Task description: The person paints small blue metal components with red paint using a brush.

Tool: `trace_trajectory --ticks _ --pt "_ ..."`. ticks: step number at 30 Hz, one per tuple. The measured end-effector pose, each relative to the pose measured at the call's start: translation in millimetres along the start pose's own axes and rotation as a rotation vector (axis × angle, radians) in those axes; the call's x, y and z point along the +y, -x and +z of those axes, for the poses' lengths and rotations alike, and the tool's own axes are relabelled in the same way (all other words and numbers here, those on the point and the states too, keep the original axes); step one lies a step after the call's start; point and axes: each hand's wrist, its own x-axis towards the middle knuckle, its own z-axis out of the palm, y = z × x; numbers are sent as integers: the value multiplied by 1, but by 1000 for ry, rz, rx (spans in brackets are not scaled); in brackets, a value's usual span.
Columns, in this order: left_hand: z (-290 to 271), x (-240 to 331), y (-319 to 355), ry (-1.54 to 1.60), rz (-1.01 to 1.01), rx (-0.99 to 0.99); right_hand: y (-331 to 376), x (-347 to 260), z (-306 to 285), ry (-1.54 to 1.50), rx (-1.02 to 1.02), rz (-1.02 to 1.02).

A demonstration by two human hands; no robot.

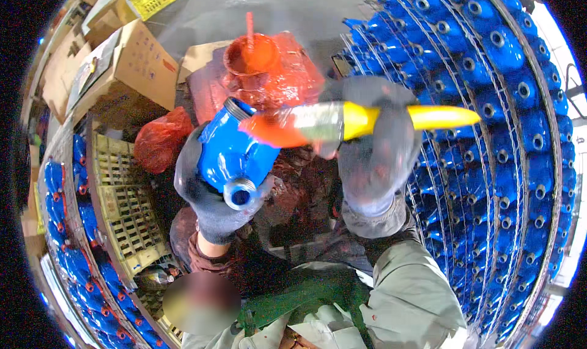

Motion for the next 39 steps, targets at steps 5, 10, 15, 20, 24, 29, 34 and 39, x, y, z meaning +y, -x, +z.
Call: trace_trajectory --ticks 5,10,15,20,24,29,34,39 --pt "13 -1 2 -70 -20 -59 12 0 -4 365 146 -262" --pt "19 -1 2 -88 69 -10 8 -8 -18 290 -68 -171" --pt "15 -3 0 -66 79 -8 12 -8 -17 92 -82 14" --pt "14 -2 0 -49 57 21 12 -6 -10 182 21 6" --pt "13 14 -4 -175 -65 -13 16 -2 -7 430 24 -54" --pt "18 19 -2 106 -414 11 8 9 -11 332 55 -258" --pt "15 15 2 749 -762 90 9 -1 -6 293 56 -110" --pt "8 6 3 1762 -1001 126 11 19 -10 301 110 -170"
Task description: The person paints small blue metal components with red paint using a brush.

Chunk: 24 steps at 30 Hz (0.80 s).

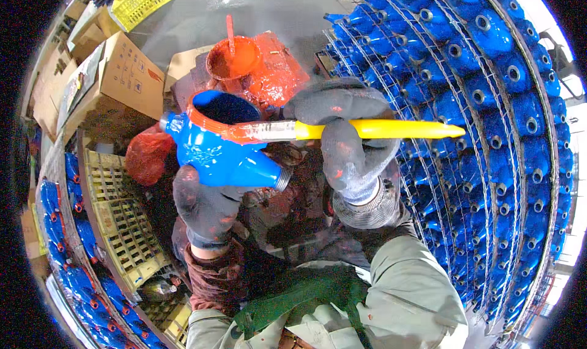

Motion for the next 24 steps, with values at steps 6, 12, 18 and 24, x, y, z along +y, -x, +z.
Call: trace_trajectory --ticks 6,12,18,24 --pt "0 0 -9 198 -129 -74 -3 11 -8 -144 -38 140" --pt "4 -5 -10 268 -294 -159 -11 25 -14 -453 -144 314" --pt "12 -18 -10 389 -334 -140 -15 56 -25 -579 -132 484" --pt "12 -37 -7 339 -531 -92 -21 58 -37 -818 -195 753"
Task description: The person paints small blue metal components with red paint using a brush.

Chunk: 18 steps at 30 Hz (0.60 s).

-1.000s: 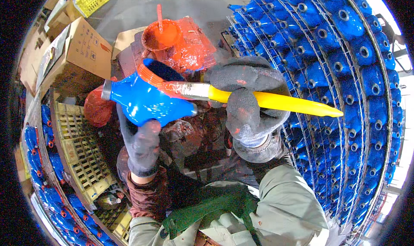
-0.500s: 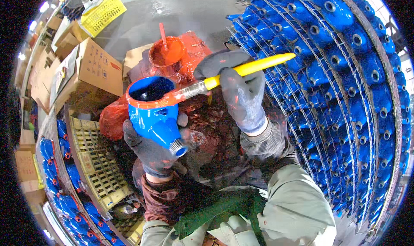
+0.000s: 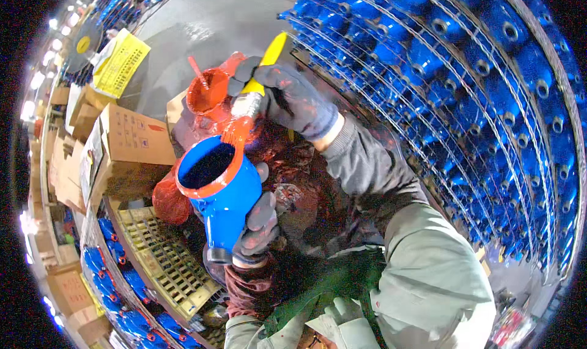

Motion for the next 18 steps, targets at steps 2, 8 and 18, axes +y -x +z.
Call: trace_trajectory --ticks 2,8,18 --pt "-6 -5 -2 -22 -176 -107 -12 17 -16 -88 -93 -29" --pt "11 -47 7 225 -251 121 -10 33 -15 -477 -237 70" --pt "-31 25 -5 -65 -132 -274 -6 14 -2 288 252 -128"
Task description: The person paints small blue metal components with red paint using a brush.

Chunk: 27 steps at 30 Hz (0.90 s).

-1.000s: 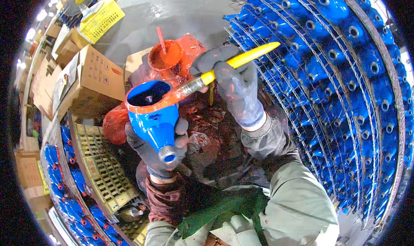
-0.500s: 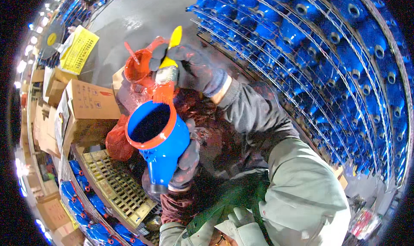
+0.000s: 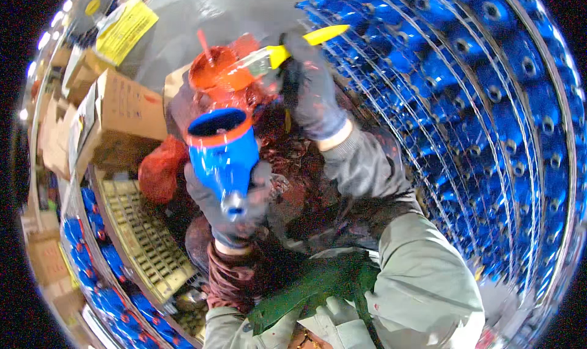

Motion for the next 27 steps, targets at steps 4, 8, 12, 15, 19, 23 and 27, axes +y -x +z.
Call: trace_trajectory --ticks 4,8,12,15,19,23,27 --pt "14 -2 3 22 438 279 20 -1 -7 517 7 -492" --pt "10 1 8 146 501 160 48 -14 32 187 28 -332" --pt "17 1 0 133 477 150 42 -23 27 474 -261 -435" --pt "16 1 0 84 465 151 35 -17 27 638 -243 -680" --pt "18 -2 4 -32 575 372 33 -14 31 519 -125 -637" --pt "17 6 5 82 435 274 29 -3 24 277 10 -318" --pt "12 18 1 222 227 -179 9 23 0 90 -57 -323"
